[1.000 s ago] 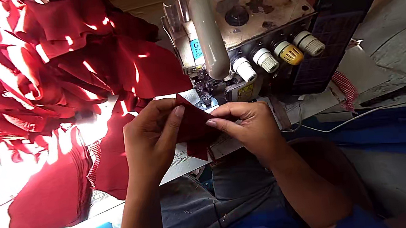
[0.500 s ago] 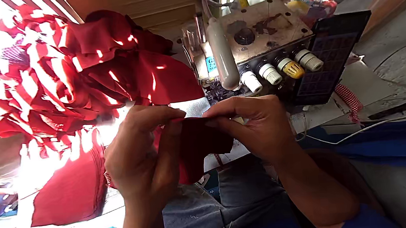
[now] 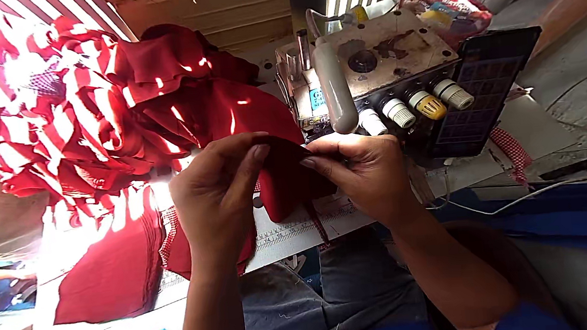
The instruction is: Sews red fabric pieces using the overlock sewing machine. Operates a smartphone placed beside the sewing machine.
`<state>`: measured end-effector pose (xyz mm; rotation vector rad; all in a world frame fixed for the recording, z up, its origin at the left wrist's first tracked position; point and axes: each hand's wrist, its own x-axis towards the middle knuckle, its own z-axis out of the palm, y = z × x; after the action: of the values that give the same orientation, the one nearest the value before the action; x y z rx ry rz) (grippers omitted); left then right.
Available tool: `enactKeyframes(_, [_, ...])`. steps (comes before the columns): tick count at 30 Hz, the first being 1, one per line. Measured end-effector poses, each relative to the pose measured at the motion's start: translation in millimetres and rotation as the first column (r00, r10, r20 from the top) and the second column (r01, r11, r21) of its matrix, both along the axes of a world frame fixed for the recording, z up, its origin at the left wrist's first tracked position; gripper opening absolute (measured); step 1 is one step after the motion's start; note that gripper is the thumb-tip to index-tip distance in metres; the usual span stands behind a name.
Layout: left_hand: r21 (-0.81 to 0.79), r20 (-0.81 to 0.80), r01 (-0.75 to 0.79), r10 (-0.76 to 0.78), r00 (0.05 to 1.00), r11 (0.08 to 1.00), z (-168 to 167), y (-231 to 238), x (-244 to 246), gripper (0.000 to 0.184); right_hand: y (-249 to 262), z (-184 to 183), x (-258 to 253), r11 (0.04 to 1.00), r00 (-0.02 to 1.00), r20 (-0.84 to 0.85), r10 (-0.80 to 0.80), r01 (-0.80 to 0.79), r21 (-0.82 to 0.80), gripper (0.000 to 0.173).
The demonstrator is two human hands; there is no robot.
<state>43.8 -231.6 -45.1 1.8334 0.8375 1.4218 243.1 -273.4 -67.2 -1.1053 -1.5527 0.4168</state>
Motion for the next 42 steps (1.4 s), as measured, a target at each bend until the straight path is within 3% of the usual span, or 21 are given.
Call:
enactKeyframes(7, [-0.129, 0.071, 0.053, -0.044, 0.997, 0.99, 3, -5, -1, 0.006, -11, -4, 3, 0.993, 0.996, -0.059, 0.06, -0.065, -0.095, 0.008])
enactKeyframes(10, [-0.165, -0.065, 0.059, -0.07, 0.995, 0.985, 0, -27, -9, 0.009, -47, -14, 4, 0.917, 0.918, -0.323, 0.231, -0.316, -0.244, 0.013])
enactKeyframes(12, [-0.191, -0.168, 0.034, -0.067, 0.983, 0.981, -14, -41, -12, 0.012, -69, -27, 0, 0.856, 0.85, -0.464, 0.248, -0.416, -0.306, 0.014])
enactKeyframes(18, [-0.288, -0.236, 0.024, -0.096, 0.967, 0.957, -46, -56, -3, 0.015, -92, -66, -10, 0.849, 0.817, -0.575, 0.041, -0.332, -0.411, 0.01])
enactKeyframes(28, [-0.309, -0.183, 0.079, -0.141, 0.973, 0.948, -46, -58, 5, 0.017, -95, -68, -2, 0.872, 0.862, -0.501, 0.077, -0.301, -0.385, 0.012])
enactKeyframes(32, [-0.198, -0.346, 0.065, -0.131, 0.929, 0.978, -23, -51, 10, 0.02, -96, -54, -9, 0.882, 0.781, -0.614, 0.113, -0.364, -0.3, 0.013])
enactKeyframes(36, [-0.007, -0.601, 0.009, -0.011, 0.8, 1.0, -28, -13, 18, 0.014, -74, -70, -27, 0.897, 0.74, -0.673, -0.012, -0.29, -0.335, 0.009])
enactKeyframes(39, [0.026, -0.588, -0.078, 0.078, 0.805, 0.997, -40, 1, 23, 0.017, -63, -88, -34, 0.901, 0.682, -0.73, -0.047, -0.286, -0.326, 0.008])
enactKeyframes(42, [0.144, -0.613, -0.205, 0.25, 0.749, 0.968, -42, -16, 29, 0.02, -68, -92, -32, 0.901, 0.681, -0.732, -0.006, -0.313, -0.299, 0.01])
